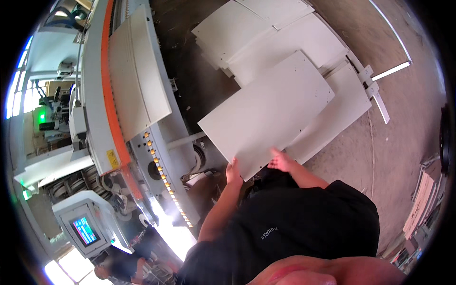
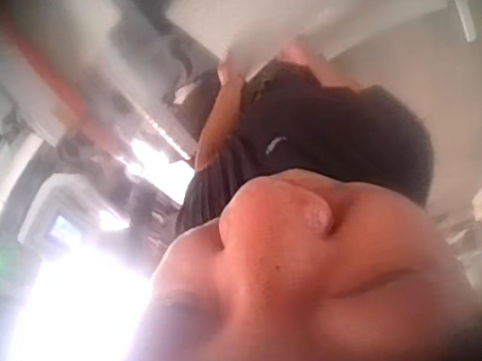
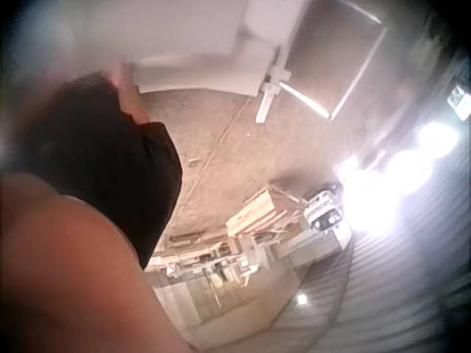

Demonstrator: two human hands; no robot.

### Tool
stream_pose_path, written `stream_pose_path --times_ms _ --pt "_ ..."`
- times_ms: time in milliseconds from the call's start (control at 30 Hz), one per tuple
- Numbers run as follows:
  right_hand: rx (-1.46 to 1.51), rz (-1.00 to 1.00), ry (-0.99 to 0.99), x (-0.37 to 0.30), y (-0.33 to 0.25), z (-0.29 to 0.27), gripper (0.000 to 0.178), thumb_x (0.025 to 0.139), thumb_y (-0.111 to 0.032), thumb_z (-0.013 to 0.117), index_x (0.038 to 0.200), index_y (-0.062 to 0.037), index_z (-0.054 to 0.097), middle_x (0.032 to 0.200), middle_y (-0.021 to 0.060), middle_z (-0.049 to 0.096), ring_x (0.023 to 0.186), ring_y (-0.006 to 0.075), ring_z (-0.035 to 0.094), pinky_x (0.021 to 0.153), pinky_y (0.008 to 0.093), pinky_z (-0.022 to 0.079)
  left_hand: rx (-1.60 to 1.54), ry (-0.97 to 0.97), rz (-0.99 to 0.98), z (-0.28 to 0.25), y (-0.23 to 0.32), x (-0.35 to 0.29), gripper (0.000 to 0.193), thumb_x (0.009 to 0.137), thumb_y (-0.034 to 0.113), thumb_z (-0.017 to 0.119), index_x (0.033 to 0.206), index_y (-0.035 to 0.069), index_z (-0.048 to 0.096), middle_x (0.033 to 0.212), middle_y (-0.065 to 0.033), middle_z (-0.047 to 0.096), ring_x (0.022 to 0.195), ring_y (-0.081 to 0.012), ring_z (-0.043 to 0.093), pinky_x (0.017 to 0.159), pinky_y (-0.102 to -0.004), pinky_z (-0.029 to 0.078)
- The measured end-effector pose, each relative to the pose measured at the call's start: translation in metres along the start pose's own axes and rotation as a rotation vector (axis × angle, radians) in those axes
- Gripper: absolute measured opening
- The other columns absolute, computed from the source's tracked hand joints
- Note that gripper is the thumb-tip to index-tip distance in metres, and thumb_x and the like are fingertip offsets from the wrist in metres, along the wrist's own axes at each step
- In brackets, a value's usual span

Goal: The person repeatedly picks up large white rectangular panels from a stack and places them onto a metal workbench. A coworker is visible in the background handling similar panels. The person continues this repetitive stacking process throughout the clip.

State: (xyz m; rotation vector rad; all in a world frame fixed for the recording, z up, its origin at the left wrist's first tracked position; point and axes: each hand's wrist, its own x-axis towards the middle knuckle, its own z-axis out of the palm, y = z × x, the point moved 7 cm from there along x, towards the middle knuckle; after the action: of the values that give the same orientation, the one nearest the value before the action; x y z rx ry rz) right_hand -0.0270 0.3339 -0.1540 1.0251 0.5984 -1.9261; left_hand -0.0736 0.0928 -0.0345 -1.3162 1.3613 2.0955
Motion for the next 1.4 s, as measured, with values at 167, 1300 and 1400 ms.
stream_pose_path --times_ms 167,1300,1400 --pt "0.205 -0.339 0.370 -0.016 -0.100 -0.088 0.051 0.095 -0.059 0.060 0.120 -0.0142 0.064 0.107 0.0032 0.067 0.093 0.0208 0.064 0.082 0.0387 0.055 0.118 0.198 0.120 -0.091 0.017 -0.068 0.032 0.104 0.031 0.060 0.109 0.000 0.061 0.096 -0.0045 0.065 0.085 -0.0156 0.062 0.073 -0.0339 0.052" --pt "-1.493 -0.109 -0.240 -0.005 0.202 0.363 0.033 0.102 -0.035 0.061 0.117 -0.0058 0.062 0.108 0.0076 0.069 0.091 0.0175 0.070 0.071 0.0314 0.056 -0.655 0.697 0.511 -0.537 -0.200 -0.330 0.027 0.096 0.022 0.064 0.116 0.004 0.057 0.101 -0.0091 0.065 0.089 -0.0225 0.066 0.075 -0.0360 0.054" --pt "-1.742 -0.037 -0.364 0.005 0.239 0.391 0.036 0.103 -0.034 0.059 0.121 -0.0030 0.061 0.112 0.0090 0.071 0.091 0.0159 0.070 0.074 0.0319 0.056 -0.268 0.662 -0.055 -0.576 -0.288 -0.341 0.050 0.101 0.050 0.056 0.114 0.002 0.062 0.087 -0.0113 0.068 0.058 -0.0190 0.064 0.046 -0.0311 0.049"
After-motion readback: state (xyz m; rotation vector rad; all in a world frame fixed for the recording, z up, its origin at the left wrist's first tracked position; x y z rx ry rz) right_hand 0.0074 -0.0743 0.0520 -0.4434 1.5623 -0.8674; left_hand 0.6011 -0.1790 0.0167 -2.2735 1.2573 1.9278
